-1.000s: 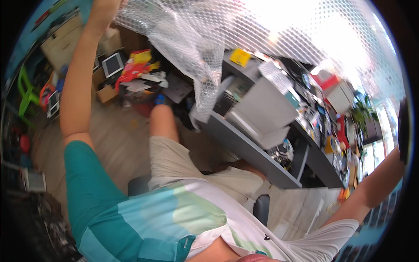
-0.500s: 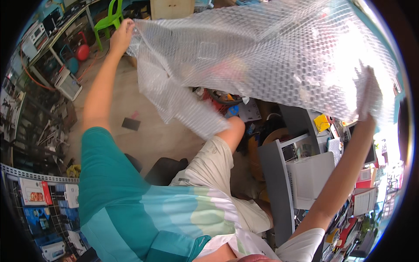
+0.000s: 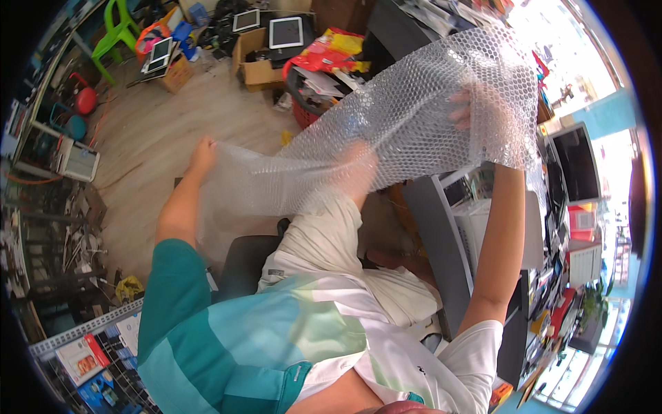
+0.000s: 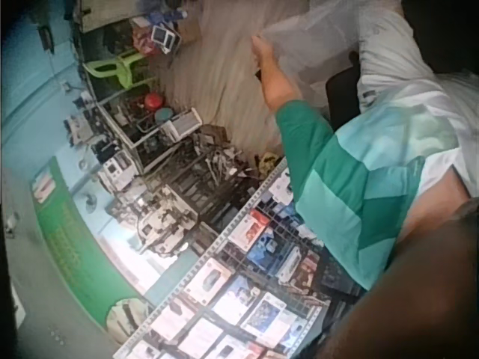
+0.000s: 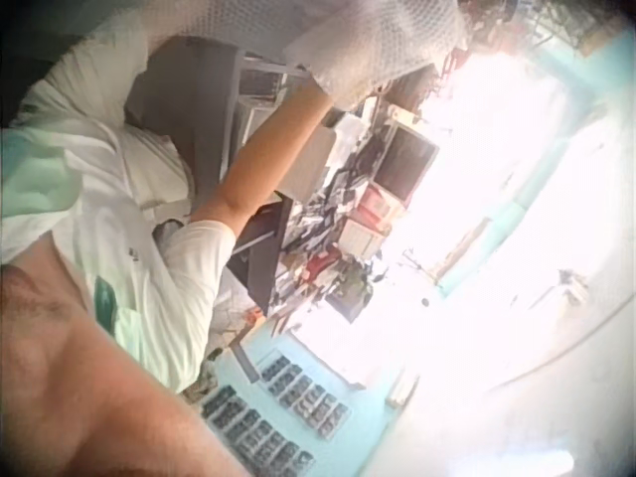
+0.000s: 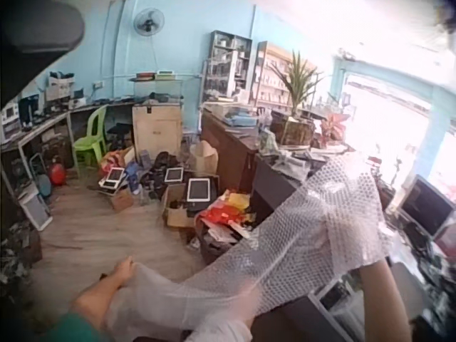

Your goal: The person wraps a small electronic device in bubble wrap, folds the wrap around the item, and places it into a cardboard box. The person then wraps a second small electronic device in bubble wrap and places it into the same box.

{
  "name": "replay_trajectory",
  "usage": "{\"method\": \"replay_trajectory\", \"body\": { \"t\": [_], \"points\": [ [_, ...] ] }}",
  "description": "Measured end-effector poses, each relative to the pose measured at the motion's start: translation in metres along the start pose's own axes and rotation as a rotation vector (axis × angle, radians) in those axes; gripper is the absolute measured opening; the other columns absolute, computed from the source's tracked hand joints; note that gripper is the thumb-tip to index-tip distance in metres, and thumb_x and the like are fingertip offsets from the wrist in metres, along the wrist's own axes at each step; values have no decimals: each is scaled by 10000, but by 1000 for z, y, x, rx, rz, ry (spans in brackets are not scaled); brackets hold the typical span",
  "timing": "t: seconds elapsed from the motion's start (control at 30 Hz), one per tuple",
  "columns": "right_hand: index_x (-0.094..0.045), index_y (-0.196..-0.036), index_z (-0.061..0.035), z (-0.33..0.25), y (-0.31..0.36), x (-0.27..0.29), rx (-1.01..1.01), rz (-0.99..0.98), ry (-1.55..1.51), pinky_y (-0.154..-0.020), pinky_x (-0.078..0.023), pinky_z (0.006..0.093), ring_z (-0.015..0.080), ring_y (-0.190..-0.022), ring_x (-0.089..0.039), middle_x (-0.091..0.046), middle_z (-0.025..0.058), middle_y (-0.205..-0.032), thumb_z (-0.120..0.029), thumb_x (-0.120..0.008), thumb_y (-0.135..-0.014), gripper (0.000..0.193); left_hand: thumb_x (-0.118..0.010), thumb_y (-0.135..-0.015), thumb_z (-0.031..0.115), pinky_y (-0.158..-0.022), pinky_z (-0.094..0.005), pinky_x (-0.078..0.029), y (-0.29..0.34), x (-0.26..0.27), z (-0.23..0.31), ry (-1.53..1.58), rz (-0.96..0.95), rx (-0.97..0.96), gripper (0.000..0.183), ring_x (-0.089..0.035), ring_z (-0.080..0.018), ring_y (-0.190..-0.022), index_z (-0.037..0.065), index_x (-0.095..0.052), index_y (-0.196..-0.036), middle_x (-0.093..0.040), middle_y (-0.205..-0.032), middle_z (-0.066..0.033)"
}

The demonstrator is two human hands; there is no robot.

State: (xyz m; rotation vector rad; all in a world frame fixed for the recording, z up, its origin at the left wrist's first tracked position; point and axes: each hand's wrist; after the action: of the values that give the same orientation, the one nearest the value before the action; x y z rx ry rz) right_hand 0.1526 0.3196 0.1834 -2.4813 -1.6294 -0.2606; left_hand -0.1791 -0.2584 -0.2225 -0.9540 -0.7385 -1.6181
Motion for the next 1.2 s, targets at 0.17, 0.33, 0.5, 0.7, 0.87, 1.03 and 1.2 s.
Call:
{"method": "replay_trajectory", "body": {
  "t": [0.17,0.33,0.5,0.7,0.87,1.03,1.2],
  "points": [
    [-623,-1335,24,0,44,15,-89,62,47,-772,-638,373,258,-906,-761,-738,185,-1244,-347,-567,-1109,438,-660,-1012,223,-947,-472,-519,-33,9,-52,55,-70,13,225,-682,-378,-1111,29,-668,-1125,-688,-1248,-214],
    [-603,-1374,53,-6,75,14,9,72,-102,-827,-631,391,295,-1069,-731,-675,225,-1385,-327,-596,-1084,478,-678,-970,237,-1124,-438,-476,-74,33,32,-187,-373,-174,482,-618,-359,-1310,76,-637,-1423,-635,-1420,-222],
    [-541,-1467,81,-6,71,-8,182,5,-179,-853,-637,433,360,-1245,-682,-618,296,-1442,-458,-676,-1004,723,-766,-959,459,-1190,-373,-410,-55,86,327,498,-429,-795,727,-546,-246,-1423,20,-577,-1506,-599,-1527,-153],
    [-506,-1505,76,-31,102,7,176,10,-417,-814,-642,425,379,-1145,-711,-653,305,-1368,-587,-588,-996,840,-825,-875,557,-1208,-407,-396,26,100,565,782,-777,-1172,940,-558,-271,-1412,43,-489,-1586,-588,-1520,-181],
    [-480,-1532,69,-60,156,44,68,-4,-600,-787,-644,412,386,-1053,-735,-684,303,-1308,-678,-497,-1000,918,-815,-947,141,-792,-285,-598,52,116,604,973,-1023,-1196,248,-737,-133,-798,19,-749,-1153,-783,-980,-72],
    [-454,-1558,62,-84,202,70,-143,121,-348,-760,-645,399,392,-960,-759,-714,300,-1247,-770,-406,-1004,1001,-818,-948,147,-713,-244,-577,70,98,606,956,-923,-1202,272,-676,-69,-769,52,-755,-1194,-772,-996,-22],
    [-640,-1418,22,-99,220,79,-216,402,281,-625,-604,301,230,-745,-773,-795,191,-1016,-418,-622,-1053,572,-828,-937,139,-652,-248,-521,90,96,603,902,-726,-1267,326,-596,-60,-718,83,-766,-1252,-698,-905,20]
  ]
}}
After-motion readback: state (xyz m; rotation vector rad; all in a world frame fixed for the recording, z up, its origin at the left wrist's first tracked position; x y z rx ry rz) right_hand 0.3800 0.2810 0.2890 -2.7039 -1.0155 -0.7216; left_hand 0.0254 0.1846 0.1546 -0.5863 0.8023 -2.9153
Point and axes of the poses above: each hand's wrist, its own y-axis away from the middle knuckle, its own x-axis out of the back of the hand, z = x × y
